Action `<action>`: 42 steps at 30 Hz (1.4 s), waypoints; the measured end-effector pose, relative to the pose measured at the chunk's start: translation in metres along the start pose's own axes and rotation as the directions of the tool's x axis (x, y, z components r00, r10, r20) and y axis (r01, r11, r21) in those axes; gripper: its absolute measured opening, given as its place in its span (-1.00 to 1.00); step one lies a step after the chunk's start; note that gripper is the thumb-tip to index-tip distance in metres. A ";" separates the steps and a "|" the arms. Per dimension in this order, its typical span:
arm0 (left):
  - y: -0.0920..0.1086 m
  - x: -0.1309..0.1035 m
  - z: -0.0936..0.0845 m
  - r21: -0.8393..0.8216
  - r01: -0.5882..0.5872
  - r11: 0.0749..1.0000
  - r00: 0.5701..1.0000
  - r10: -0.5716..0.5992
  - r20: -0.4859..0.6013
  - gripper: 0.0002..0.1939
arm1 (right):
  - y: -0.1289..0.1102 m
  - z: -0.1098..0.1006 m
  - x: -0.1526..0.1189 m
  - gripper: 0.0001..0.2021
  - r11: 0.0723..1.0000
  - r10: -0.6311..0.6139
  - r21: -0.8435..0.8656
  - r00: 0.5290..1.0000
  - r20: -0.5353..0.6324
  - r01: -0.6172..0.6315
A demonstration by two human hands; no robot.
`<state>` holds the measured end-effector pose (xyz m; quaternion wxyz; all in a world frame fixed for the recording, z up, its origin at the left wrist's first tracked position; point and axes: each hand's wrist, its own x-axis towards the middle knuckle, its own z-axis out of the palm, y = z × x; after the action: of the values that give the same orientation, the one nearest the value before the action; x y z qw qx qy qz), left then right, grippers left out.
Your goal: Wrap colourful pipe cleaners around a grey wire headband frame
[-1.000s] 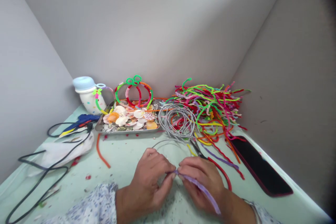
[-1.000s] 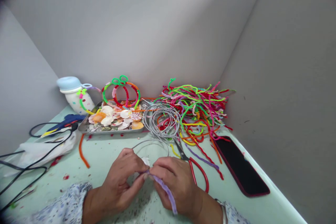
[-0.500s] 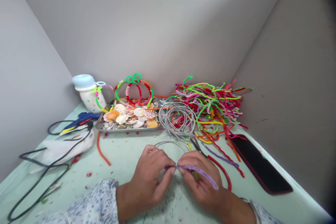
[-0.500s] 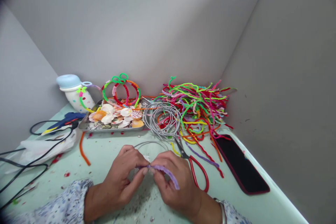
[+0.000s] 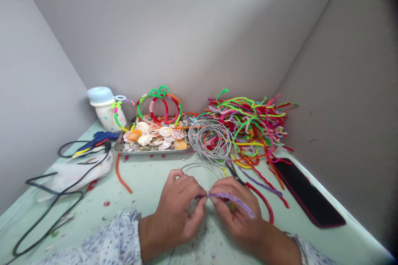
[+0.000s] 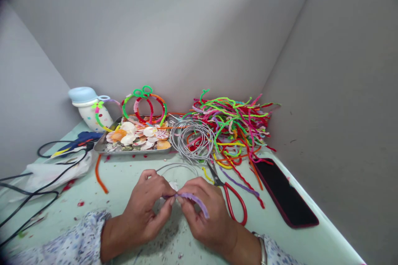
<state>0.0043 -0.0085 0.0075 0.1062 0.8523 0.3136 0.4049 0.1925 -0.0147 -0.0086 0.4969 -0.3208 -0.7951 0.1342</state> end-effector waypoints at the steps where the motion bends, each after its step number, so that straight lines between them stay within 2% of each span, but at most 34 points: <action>1: 0.000 0.000 0.000 0.004 0.002 1.000 1.000 -0.002 -0.001 -0.89 | 0.000 0.000 0.000 -0.81 1.000 0.006 0.001 1.000 0.004 -0.006; 22: 0.002 0.002 -0.002 0.042 -0.013 0.999 1.000 0.013 0.001 -0.91 | -0.004 0.004 0.002 -0.83 0.995 0.062 0.077 0.998 0.001 -0.062; 27: 0.002 0.002 -0.002 0.026 -0.027 0.999 1.000 0.027 0.003 -0.89 | -0.005 0.003 0.004 -0.89 0.990 0.128 0.063 0.992 -0.001 -0.127; 34: -0.004 -0.001 0.002 -0.045 -0.007 0.999 0.998 0.010 0.062 -0.87 | -0.005 0.004 0.005 -0.80 0.959 0.263 0.100 0.964 0.032 -0.265; 42: -0.005 -0.002 0.002 -0.045 0.042 0.998 0.998 -0.040 0.055 -0.89 | -0.004 0.004 0.004 -0.81 0.947 0.302 0.098 0.952 0.050 -0.306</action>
<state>0.0025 -0.0057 0.0028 0.1428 0.8537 0.3185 0.3865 0.1864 -0.0148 -0.0048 0.4726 -0.4107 -0.7364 0.2562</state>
